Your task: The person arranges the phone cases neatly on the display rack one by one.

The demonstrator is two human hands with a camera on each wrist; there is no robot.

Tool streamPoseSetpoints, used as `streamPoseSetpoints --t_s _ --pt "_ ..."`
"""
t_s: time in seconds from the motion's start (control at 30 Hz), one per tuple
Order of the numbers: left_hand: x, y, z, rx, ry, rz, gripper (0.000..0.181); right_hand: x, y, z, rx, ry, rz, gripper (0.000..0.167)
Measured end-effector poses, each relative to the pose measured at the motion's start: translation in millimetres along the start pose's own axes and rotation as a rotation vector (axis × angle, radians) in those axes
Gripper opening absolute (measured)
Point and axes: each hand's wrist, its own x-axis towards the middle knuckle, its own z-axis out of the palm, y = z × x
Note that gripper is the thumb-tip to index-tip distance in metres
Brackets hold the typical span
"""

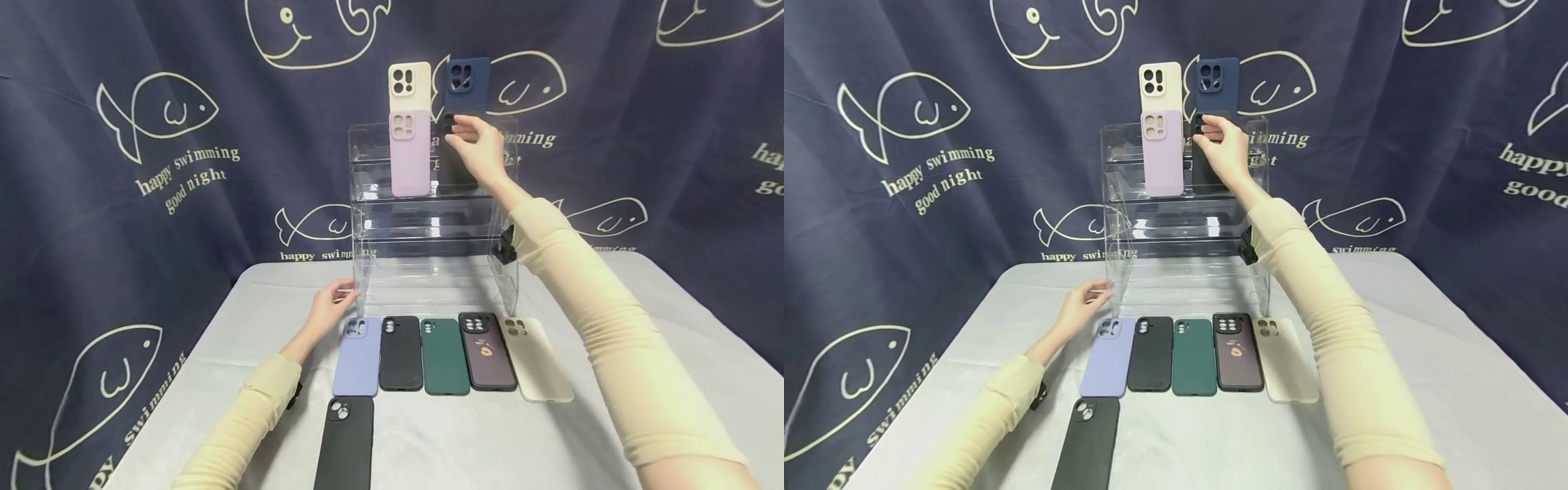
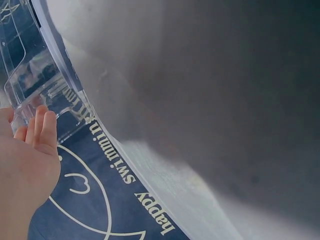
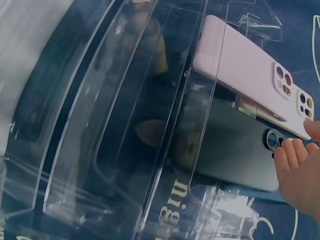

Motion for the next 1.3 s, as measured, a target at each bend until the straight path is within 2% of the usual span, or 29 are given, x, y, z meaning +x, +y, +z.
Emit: streamPoseSetpoints --t_s 0.57,0.97,1.3 --pt "1.0 2.7 -3.9 0.025 -0.011 -0.026 0.033 -38.6 4 -41 -0.031 -0.085 -0.026 0.047" --pt "-1.3 3.8 -0.9 0.013 -0.013 -0.022 0.033 -74.5 39 -77 -0.107 -0.070 -0.060 0.044" --pt "-2.0 5.2 -1.7 0.019 -0.009 -0.028 0.033 -111.2 65 -93 -0.146 -0.085 -0.005 0.044"
